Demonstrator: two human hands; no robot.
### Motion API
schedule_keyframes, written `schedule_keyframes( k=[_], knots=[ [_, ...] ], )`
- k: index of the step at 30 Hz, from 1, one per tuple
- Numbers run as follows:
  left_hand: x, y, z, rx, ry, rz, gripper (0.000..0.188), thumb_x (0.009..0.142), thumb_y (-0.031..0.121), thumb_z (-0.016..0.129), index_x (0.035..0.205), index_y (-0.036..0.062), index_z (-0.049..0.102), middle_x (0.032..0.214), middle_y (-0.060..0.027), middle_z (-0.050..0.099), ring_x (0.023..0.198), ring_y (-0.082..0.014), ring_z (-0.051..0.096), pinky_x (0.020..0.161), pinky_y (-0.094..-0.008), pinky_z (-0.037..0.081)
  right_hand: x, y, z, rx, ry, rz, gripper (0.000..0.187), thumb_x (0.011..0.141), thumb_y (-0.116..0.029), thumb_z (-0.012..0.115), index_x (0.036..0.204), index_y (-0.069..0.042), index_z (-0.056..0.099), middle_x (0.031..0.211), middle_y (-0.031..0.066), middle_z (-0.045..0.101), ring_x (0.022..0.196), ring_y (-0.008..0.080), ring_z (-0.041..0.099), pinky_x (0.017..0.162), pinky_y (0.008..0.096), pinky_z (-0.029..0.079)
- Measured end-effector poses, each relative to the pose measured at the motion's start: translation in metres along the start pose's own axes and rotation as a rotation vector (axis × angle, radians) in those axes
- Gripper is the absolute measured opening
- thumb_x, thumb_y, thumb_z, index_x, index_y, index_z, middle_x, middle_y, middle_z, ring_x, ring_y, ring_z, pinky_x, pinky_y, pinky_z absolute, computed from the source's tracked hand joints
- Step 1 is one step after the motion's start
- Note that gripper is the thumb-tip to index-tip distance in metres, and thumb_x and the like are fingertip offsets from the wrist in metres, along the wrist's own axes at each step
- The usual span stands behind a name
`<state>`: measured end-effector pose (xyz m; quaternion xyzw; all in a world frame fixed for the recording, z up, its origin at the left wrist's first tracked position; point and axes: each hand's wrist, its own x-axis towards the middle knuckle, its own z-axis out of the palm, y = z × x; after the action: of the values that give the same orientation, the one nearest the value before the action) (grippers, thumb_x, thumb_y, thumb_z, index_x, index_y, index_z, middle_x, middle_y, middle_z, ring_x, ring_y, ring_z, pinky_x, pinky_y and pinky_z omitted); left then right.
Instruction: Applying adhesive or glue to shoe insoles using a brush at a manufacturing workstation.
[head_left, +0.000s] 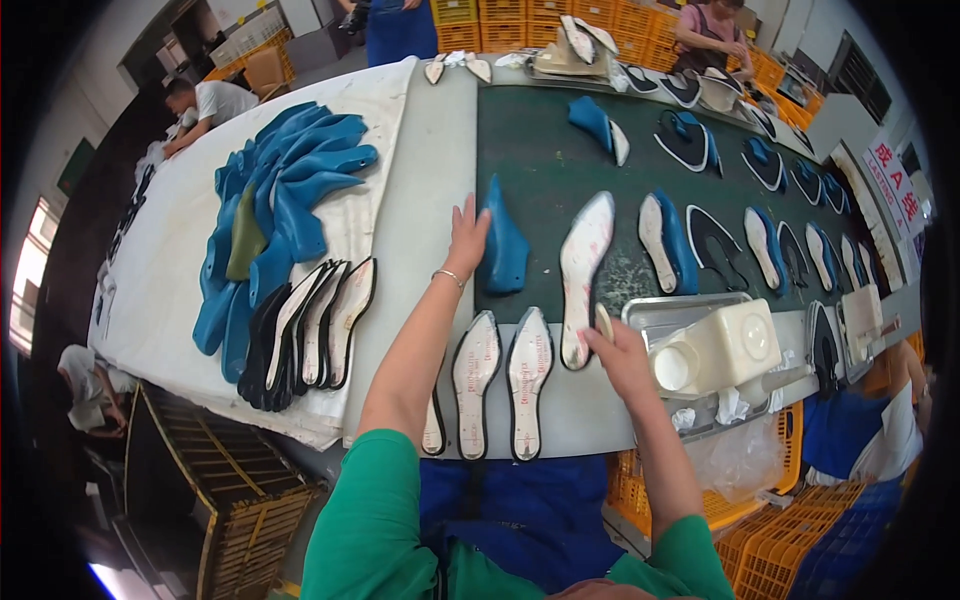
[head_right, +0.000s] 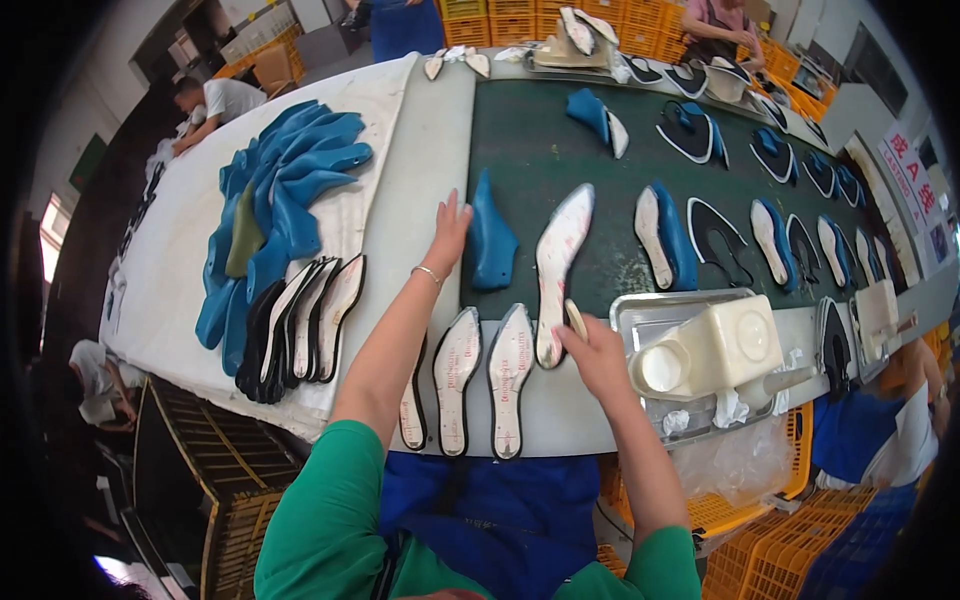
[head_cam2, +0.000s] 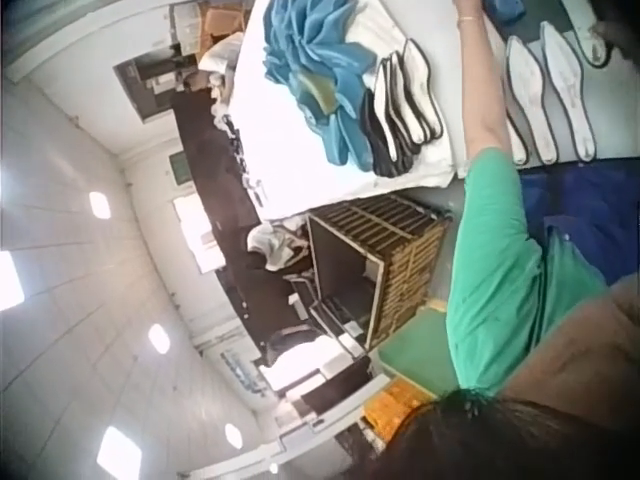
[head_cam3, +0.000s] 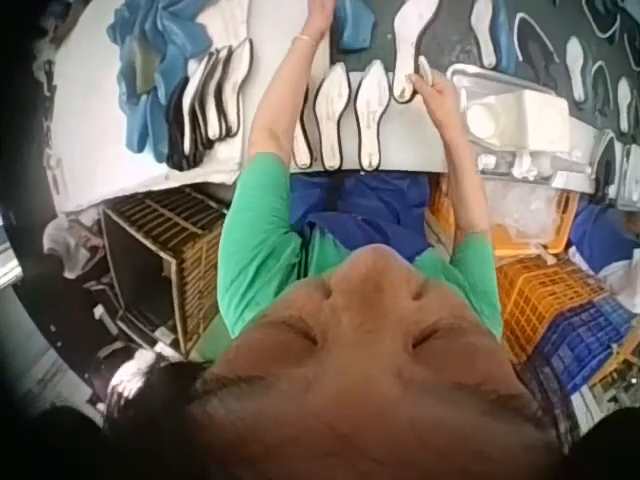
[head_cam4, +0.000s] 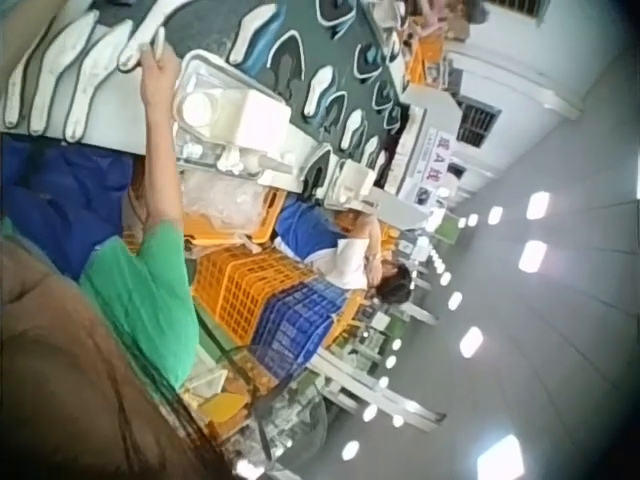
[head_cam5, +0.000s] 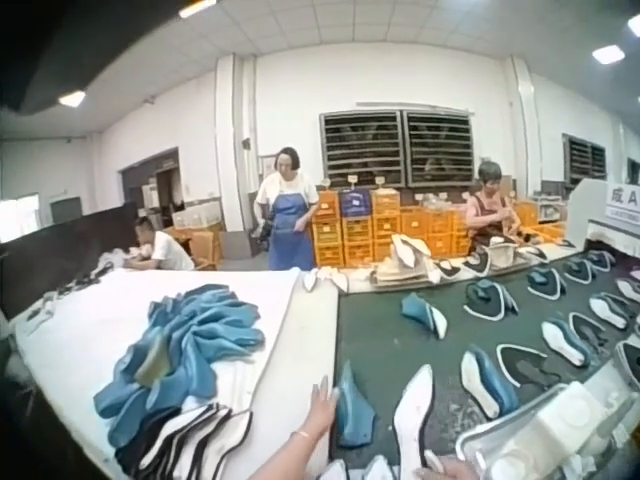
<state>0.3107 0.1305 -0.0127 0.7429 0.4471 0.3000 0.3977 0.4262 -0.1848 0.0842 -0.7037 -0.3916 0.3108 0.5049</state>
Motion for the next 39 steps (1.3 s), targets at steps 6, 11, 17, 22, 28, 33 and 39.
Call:
schedule_keyframes(
  k=[6, 11, 17, 22, 28, 33, 39],
  knots=[
    [-0.079, 0.022, -0.108, -0.648, 0.122, -0.107, 0.053, 0.101, 0.041, 0.043, 0.141, 0.0058, 0.043, 0.143, -0.0101, 0.047, 0.129, -0.0243, 0.047, 0.105, -0.0368, 0.035, 0.126, 0.034, 0.081, -0.387, 0.044, -0.146, 0.026, 0.083, -0.027, 0.065, 0.081, -0.001, 0.063, 0.078, 0.0202, 0.063, 0.076, 0.0405, 0.061, 0.067, 0.0472, 0.046],
    [-0.186, -0.013, -0.166, -0.563, 0.139, -0.09, 0.039, 0.101, 0.03, 0.046, 0.131, 0.0054, 0.052, 0.132, -0.0068, 0.056, 0.116, -0.0198, 0.058, 0.097, -0.032, 0.042, 0.172, 0.036, 0.141, -0.642, 0.078, -0.097, 0.023, 0.081, -0.027, 0.064, 0.081, -0.004, 0.065, 0.083, 0.0192, 0.067, 0.082, 0.0401, 0.064, 0.072, 0.0488, 0.05],
    [-0.282, -0.047, -0.175, -0.532, 0.206, -0.205, 0.033, 0.101, 0.015, 0.045, 0.13, 0.0014, 0.052, 0.129, -0.0079, 0.057, 0.114, -0.0187, 0.058, 0.098, -0.0301, 0.041, 0.187, 0.04, 0.169, -0.991, -0.012, -0.239, 0.022, 0.081, -0.016, 0.064, 0.101, -0.009, 0.058, 0.078, 0.016, 0.068, 0.075, 0.0368, 0.067, 0.066, 0.0476, 0.053],
    [-0.318, -0.067, -0.168, -0.493, 0.307, -0.182, 0.033, 0.099, 0.007, 0.046, 0.129, -0.0037, 0.051, 0.125, -0.011, 0.057, 0.112, -0.0196, 0.059, 0.097, -0.0306, 0.044, 0.179, 0.041, 0.186, -1.192, -0.088, -0.384, 0.011, 0.086, -0.014, 0.055, 0.093, -0.008, 0.061, 0.074, 0.0146, 0.069, 0.069, 0.0337, 0.069, 0.06, 0.0456, 0.055],
    [-0.303, -0.066, -0.171, -0.37, 0.367, -0.099, 0.031, 0.096, 0.009, 0.052, 0.126, 0.0002, 0.056, 0.122, -0.0135, 0.06, 0.112, -0.0224, 0.06, 0.097, -0.0315, 0.045, 0.164, 0.034, 0.151, -1.119, -0.112, -0.276, 0.019, 0.082, -0.026, 0.062, 0.093, -0.01, 0.064, 0.082, 0.0173, 0.068, 0.079, 0.0382, 0.067, 0.069, 0.0501, 0.052],
    [-0.288, -0.067, -0.228, 0.206, 0.665, 0.099, 0.03, 0.09, 0.01, 0.057, 0.119, 0.0031, 0.061, 0.12, -0.014, 0.062, 0.114, -0.0318, 0.056, 0.098, -0.0388, 0.043, 0.106, -0.022, 0.13, -0.721, 0.025, -0.315, 0.026, 0.085, -0.034, 0.065, 0.087, -0.008, 0.063, 0.075, 0.017, 0.065, 0.073, 0.0363, 0.063, 0.063, 0.0451, 0.047],
    [-0.244, -0.079, -0.298, 0.735, 0.739, -0.031, 0.039, 0.082, 0.021, 0.068, 0.118, 0.0083, 0.059, 0.115, -0.0119, 0.062, 0.105, -0.0337, 0.057, 0.087, -0.0448, 0.046, 0.054, -0.031, 0.079, 0.046, -0.024, -0.156, 0.027, 0.094, -0.032, 0.058, 0.082, -0.008, 0.064, 0.066, -0.0043, 0.049, 0.058, 0.0042, 0.041, 0.052, 0.0222, 0.03]
  ],
)
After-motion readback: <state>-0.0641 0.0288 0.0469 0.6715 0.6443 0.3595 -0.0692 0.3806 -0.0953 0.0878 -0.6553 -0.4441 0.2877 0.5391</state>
